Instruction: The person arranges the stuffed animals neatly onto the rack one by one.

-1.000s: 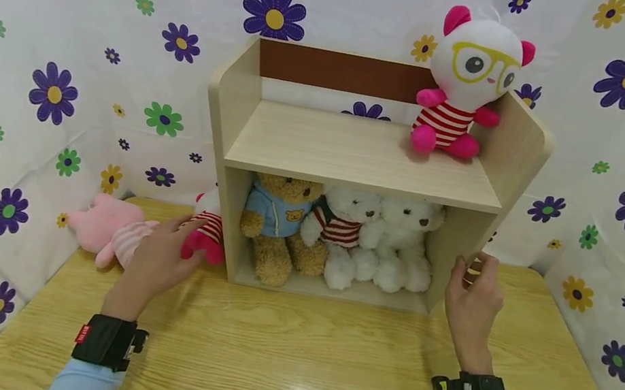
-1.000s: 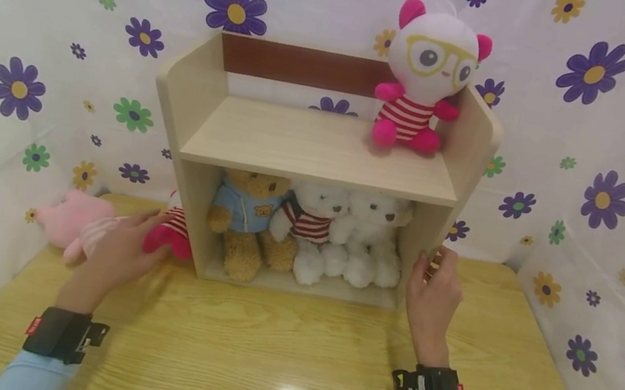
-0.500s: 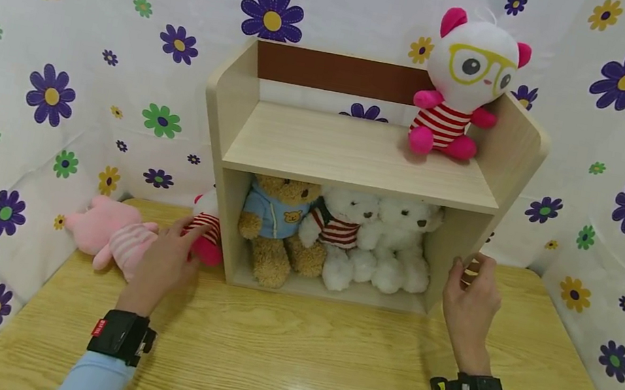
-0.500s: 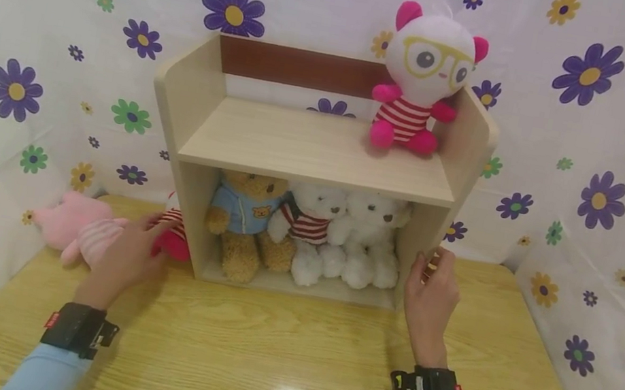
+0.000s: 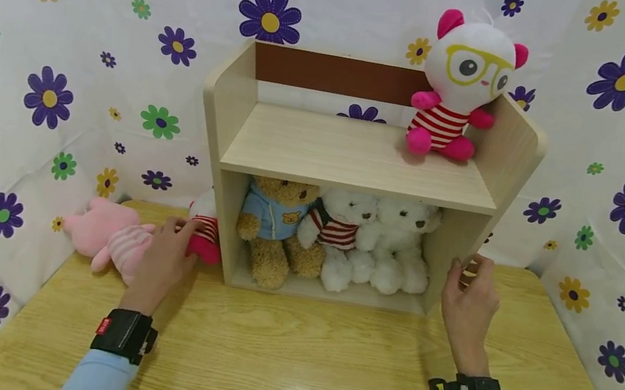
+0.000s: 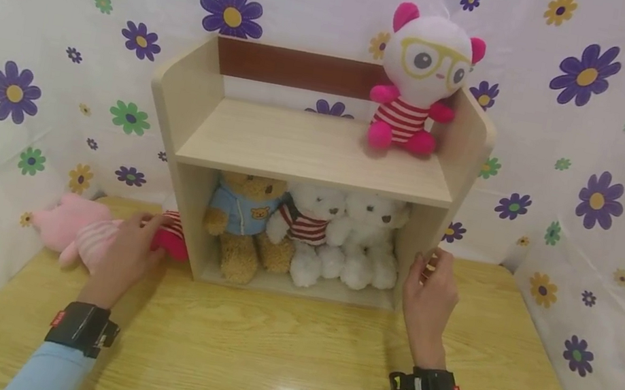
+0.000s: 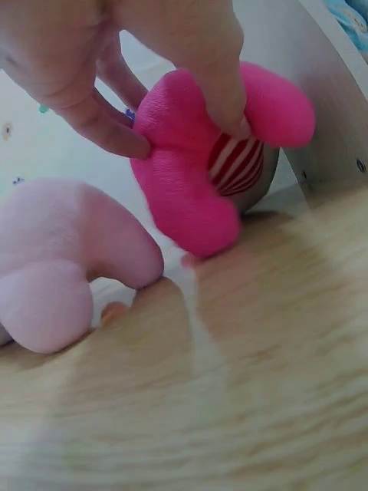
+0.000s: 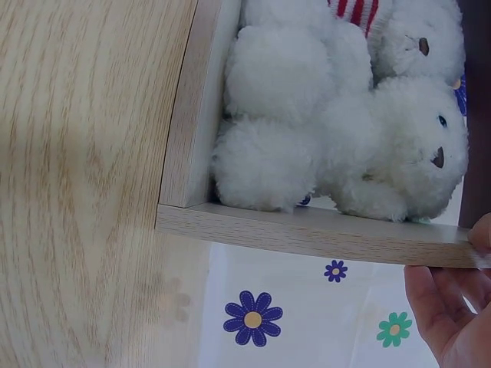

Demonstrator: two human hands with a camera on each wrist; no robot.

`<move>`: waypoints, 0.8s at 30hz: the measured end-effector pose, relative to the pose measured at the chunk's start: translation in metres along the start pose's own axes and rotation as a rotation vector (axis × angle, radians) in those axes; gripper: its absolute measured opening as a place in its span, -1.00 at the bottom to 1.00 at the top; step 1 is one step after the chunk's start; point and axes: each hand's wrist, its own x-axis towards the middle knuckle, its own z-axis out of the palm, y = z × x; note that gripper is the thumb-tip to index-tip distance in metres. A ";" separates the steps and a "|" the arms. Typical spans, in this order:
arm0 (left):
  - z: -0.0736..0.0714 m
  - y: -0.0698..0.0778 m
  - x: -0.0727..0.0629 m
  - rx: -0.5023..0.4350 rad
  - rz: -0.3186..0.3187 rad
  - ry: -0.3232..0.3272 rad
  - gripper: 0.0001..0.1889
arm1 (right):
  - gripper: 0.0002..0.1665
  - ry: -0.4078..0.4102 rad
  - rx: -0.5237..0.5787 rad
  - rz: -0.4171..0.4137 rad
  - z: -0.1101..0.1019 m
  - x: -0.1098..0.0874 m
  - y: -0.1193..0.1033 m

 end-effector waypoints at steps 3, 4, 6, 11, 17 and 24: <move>-0.006 0.000 -0.005 -0.068 -0.024 0.037 -0.47 | -0.73 -0.001 0.003 0.004 0.000 -0.001 -0.001; -0.009 -0.001 -0.006 -0.095 -0.031 0.054 -0.48 | -0.73 0.000 0.004 0.005 0.000 -0.001 -0.001; -0.018 -0.001 -0.010 -0.148 -0.059 0.066 -0.49 | -0.73 0.003 0.004 0.009 0.000 0.000 -0.001; -0.049 -0.004 -0.023 -0.234 -0.197 -0.005 -0.47 | -0.74 0.003 0.007 0.012 0.001 0.000 -0.002; -0.082 -0.023 -0.038 -0.282 -0.348 -0.136 -0.42 | -0.75 0.011 0.016 0.011 0.001 -0.001 -0.001; -0.096 -0.049 -0.055 -0.324 -0.357 -0.105 -0.47 | -0.74 0.011 0.017 -0.005 0.001 0.000 0.000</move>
